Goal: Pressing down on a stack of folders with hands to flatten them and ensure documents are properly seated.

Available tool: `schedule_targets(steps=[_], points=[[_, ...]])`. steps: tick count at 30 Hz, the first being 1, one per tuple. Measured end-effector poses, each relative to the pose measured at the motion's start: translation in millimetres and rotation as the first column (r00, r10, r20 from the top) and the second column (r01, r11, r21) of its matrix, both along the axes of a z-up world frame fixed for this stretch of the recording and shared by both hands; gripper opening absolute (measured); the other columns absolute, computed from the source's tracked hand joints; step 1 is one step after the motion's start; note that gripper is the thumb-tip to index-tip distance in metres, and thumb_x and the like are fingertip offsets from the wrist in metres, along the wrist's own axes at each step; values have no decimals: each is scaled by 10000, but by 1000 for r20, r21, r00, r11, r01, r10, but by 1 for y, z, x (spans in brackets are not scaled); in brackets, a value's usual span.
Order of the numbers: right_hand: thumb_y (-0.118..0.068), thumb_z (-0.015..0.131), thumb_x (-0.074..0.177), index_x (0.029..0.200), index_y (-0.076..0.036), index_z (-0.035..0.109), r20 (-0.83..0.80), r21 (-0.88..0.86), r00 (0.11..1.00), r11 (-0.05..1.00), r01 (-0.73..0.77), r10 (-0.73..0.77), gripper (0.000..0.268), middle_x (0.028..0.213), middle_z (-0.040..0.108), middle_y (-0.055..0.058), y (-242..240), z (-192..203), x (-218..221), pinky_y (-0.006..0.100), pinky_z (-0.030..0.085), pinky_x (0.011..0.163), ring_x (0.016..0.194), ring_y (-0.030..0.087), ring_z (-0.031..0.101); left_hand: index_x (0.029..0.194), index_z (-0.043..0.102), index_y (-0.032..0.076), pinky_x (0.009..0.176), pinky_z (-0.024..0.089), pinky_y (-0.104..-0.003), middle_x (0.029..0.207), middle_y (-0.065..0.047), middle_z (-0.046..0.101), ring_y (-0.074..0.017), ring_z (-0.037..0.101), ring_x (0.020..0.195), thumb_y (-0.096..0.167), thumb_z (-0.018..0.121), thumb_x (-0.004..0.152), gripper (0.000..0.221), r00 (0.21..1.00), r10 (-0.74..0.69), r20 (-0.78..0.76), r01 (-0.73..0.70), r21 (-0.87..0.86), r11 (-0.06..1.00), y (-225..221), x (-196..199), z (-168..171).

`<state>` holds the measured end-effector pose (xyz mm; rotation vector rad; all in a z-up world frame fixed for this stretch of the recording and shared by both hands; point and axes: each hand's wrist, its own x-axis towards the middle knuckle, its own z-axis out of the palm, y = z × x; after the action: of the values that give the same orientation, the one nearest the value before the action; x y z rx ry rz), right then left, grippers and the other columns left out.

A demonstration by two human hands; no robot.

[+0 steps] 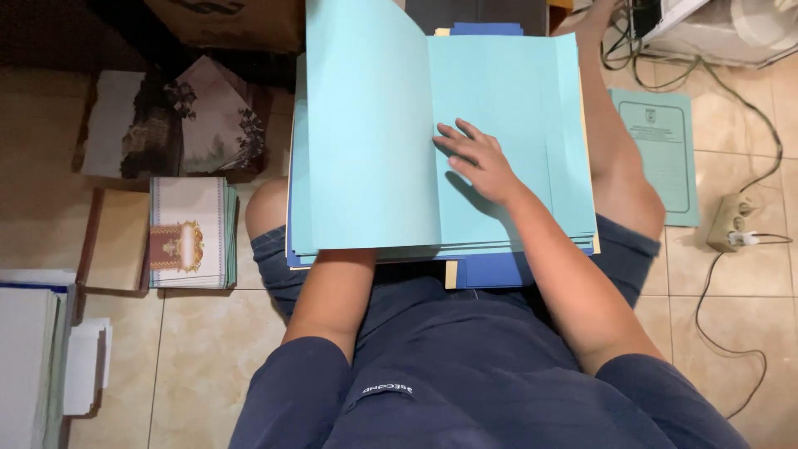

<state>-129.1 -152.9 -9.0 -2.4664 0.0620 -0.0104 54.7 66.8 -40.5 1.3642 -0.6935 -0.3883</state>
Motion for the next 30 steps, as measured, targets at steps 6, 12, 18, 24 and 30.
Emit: schedule_targets(steps=[6, 12, 18, 24, 30], points=[[-500, 716, 911, 1412, -382, 600, 81, -110, 996, 993, 43, -35, 528, 1591, 483, -134, 6, -4, -2, 446, 287, 1187, 1525, 203, 349, 1422, 601, 42, 1294, 389, -519, 1471, -170, 621, -312, 584, 1401, 370, 592, 999, 536, 705, -397, -587, -253, -732, 633, 97, 53, -12], [-518, 756, 877, 1394, -363, 612, 78, -61, 995, 996, 72, -67, 560, 1576, 504, -113, 9, -5, -6, 419, 292, 1189, 1517, 187, 365, 1608, 349, 328, 1292, 66, -549, 1710, -18, 269, -304, 186, 1585, 497, 328, 1094, 541, 888, 381, -259, -218, 491, 843, 142, -47, 165], [-445, 775, 869, 1328, -275, 661, 139, -50, 987, 994, 93, -85, 502, 1534, 558, -40, 13, 3, -6, 402, 319, 1188, 1489, 202, 418, 1549, 459, 40, 1198, 250, -653, 1600, -210, 439, -423, 348, 1511, 347, 421, 1082, 561, 855, -355, 377, -4, 691, 723, -29, -30, 59], [-284, 767, 902, 1277, -126, 685, 280, -10, 959, 999, 51, -46, 415, 1490, 601, 97, 11, 4, -4, 473, 366, 1132, 1440, 308, 510, 1651, 210, 131, 1243, 129, -603, 1719, -114, 120, -371, 113, 1574, 372, 334, 1102, 612, 742, -466, 482, -401, 876, 268, -172, 20, 40], [-193, 648, 979, 1198, -109, 700, 248, 96, 960, 989, 108, -129, 240, 1442, 636, 52, 17, 16, -6, 477, 384, 1114, 1427, 279, 517, 1665, 105, 70, 1293, 34, -567, 1733, -119, 34, -306, 0, 1594, 353, 272, 1133, 626, 745, -403, 531, -380, 835, 398, -151, 19, 44]])
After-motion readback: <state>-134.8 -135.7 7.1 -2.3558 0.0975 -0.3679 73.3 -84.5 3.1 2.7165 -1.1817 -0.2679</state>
